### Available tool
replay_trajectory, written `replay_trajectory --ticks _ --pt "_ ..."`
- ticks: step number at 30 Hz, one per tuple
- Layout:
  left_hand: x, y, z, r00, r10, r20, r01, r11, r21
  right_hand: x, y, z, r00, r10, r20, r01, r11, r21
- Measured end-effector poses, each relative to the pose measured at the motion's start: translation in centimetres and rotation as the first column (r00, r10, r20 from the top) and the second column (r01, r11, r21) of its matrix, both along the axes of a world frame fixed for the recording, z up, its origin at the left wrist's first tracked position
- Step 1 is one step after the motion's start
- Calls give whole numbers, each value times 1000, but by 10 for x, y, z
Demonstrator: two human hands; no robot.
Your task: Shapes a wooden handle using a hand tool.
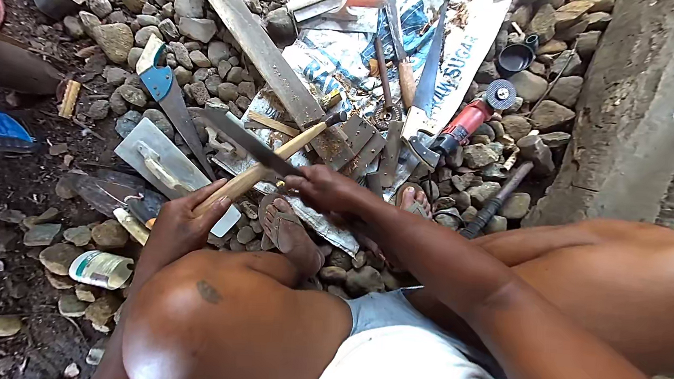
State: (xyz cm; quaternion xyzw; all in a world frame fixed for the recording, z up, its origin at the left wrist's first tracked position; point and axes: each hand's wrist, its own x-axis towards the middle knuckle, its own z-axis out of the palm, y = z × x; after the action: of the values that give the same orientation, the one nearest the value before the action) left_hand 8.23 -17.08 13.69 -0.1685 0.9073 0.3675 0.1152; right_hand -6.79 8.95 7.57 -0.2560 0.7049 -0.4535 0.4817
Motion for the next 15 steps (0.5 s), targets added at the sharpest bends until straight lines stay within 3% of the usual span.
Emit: replay_trajectory --ticks 4,7,15 --pt "3 -4 -3 1000 11 14 -11 1000 19 -51 36 -40 959 -277 60 264 950 167" --pt "5 -7 -6 1000 22 12 -22 999 35 -69 49 -51 925 -378 27 358 895 267" --pt "8 -5 -4 999 22 31 -22 1000 -17 -5 3 -14 996 -55 73 52 998 47"
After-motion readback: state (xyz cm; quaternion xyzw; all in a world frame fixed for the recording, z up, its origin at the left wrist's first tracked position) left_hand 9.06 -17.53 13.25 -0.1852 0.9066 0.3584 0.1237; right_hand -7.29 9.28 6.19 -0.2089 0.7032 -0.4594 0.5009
